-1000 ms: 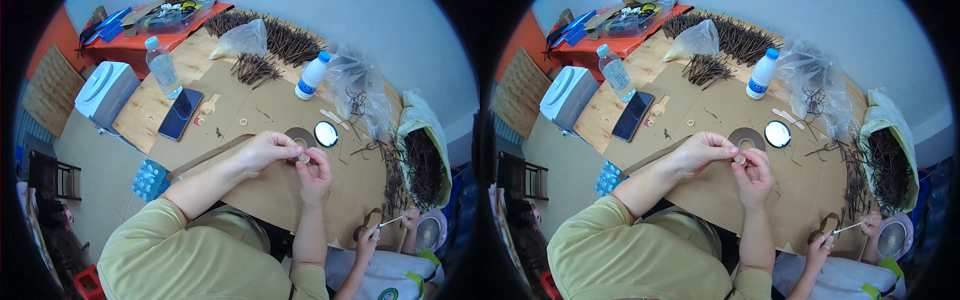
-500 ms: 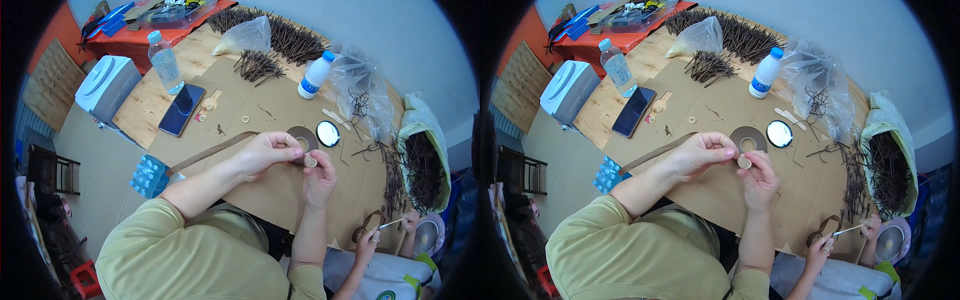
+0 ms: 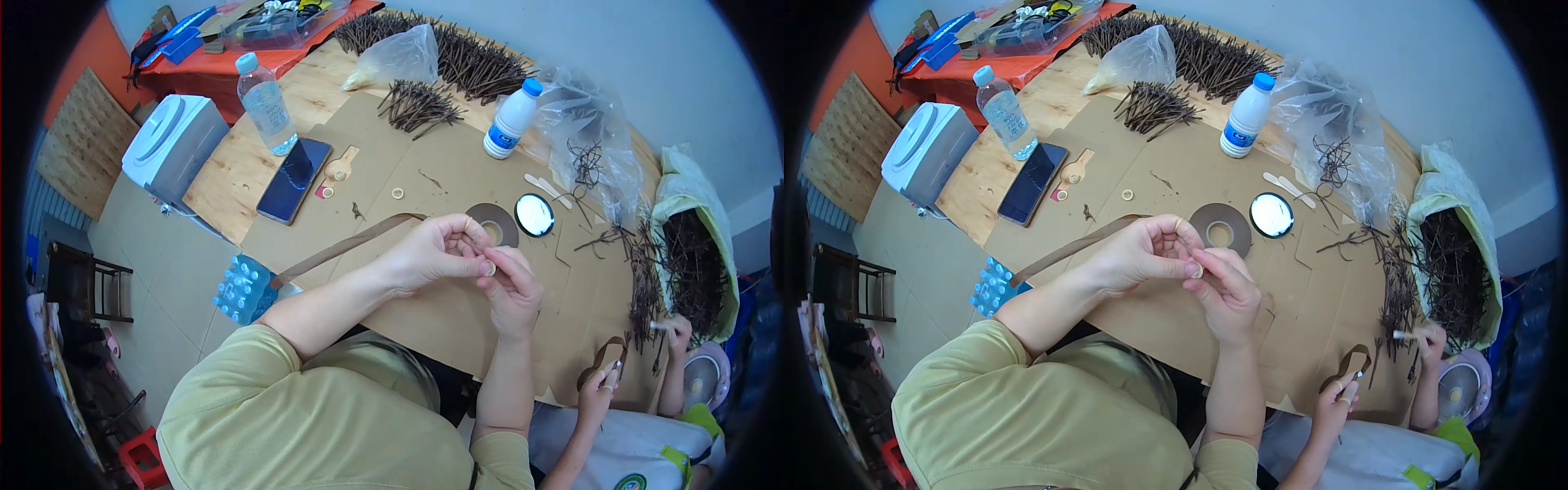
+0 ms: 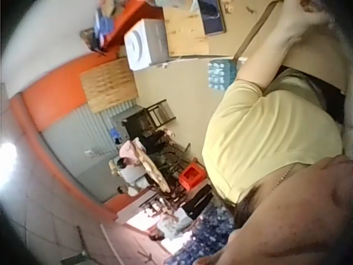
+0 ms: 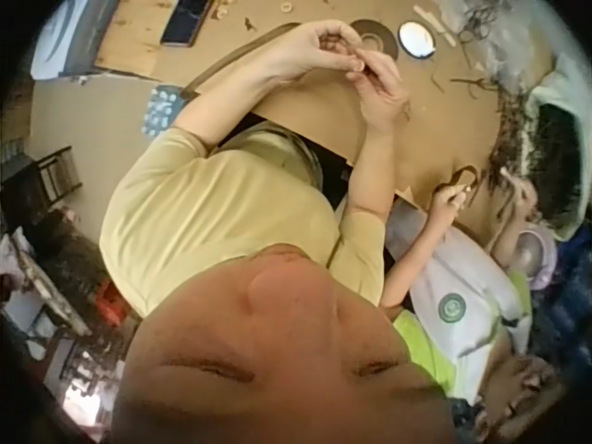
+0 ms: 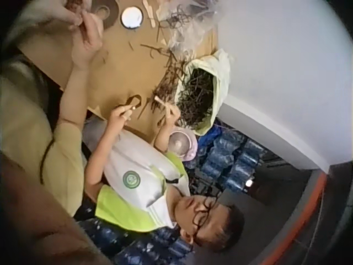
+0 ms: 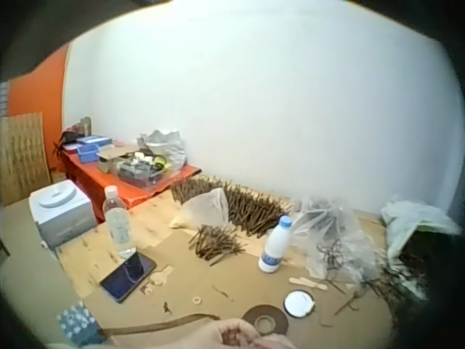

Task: The person assembles craft decorations by picking up small twigs, dipping the ends into a container of white glue with a stick, and then wrapping floral tape around the stems to secure them.

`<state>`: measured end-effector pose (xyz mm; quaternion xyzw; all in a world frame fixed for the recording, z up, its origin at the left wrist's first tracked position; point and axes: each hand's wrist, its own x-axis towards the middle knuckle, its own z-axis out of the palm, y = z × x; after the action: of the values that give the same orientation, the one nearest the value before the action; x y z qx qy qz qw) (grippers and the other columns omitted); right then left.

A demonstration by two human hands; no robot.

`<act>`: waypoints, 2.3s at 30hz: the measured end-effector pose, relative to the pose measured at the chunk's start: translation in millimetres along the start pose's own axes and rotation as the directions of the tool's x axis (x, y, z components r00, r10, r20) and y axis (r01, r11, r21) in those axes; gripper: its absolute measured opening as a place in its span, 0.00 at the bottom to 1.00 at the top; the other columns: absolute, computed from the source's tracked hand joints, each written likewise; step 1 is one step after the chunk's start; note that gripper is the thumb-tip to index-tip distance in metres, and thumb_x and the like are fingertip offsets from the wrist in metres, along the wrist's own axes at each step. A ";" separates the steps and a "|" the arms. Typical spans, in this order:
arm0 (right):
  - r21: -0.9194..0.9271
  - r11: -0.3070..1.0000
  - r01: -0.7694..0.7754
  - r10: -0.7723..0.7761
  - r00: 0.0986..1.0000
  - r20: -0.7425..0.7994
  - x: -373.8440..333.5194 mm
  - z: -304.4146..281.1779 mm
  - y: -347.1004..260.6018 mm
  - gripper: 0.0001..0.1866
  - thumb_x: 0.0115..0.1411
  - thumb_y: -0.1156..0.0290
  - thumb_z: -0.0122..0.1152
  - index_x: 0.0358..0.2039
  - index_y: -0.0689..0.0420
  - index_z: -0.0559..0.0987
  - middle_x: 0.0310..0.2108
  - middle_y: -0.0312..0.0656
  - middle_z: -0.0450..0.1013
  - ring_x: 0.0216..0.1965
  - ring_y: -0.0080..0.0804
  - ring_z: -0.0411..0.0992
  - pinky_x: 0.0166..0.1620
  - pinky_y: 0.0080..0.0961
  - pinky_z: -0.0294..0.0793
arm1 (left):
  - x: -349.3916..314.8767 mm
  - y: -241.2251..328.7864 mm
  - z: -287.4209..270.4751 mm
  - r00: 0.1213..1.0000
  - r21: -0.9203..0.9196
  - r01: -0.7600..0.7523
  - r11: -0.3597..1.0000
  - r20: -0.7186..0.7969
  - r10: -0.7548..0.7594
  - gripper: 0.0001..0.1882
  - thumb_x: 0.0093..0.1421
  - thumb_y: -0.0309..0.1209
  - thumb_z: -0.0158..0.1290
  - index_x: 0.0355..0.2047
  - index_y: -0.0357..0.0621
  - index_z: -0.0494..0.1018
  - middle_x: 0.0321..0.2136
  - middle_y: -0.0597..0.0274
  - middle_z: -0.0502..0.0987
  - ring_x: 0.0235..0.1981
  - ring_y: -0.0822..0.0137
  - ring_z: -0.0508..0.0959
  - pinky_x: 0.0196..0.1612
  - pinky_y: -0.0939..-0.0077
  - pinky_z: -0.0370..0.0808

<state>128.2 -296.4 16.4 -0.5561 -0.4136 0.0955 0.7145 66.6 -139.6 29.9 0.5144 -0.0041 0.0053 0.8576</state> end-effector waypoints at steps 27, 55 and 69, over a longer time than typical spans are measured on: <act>-0.427 0.896 0.118 -0.239 0.941 -0.241 -2.8 15.5 16.1 0.08 0.48 0.85 0.61 0.30 0.65 0.74 0.29 0.44 0.71 0.28 0.28 0.71 0.30 0.21 0.72 | 10.6 -42.1 -1.9 0.914 -0.087 -0.388 0.918 -0.164 0.370 0.07 0.54 0.20 0.53 0.31 0.40 0.66 0.30 0.63 0.71 0.34 0.75 0.73 0.39 0.82 0.72; -0.669 0.708 0.227 -0.386 0.917 -0.097 -1.7 16.7 15.8 0.08 0.45 0.84 0.61 0.27 0.62 0.73 0.25 0.43 0.70 0.21 0.33 0.68 0.24 0.25 0.69 | 21.4 -51.8 5.7 0.901 -0.197 -0.412 0.890 -0.231 0.366 0.08 0.56 0.18 0.50 0.31 0.42 0.63 0.27 0.63 0.68 0.29 0.74 0.72 0.34 0.81 0.72; -0.737 0.639 0.218 -0.412 0.907 -0.090 1.4 17.0 26.0 0.10 0.43 0.83 0.63 0.28 0.61 0.75 0.25 0.42 0.71 0.23 0.35 0.69 0.26 0.28 0.68 | 19.4 -64.1 -3.2 0.989 -0.617 -0.146 0.773 -0.070 0.131 0.05 0.59 0.26 0.50 0.32 0.47 0.65 0.28 0.66 0.69 0.33 0.74 0.72 0.38 0.80 0.73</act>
<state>125.7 -274.0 -4.9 -0.7142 -0.4157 -0.2696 0.4944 86.9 -166.9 -27.9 0.2019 -0.0333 0.0726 0.9761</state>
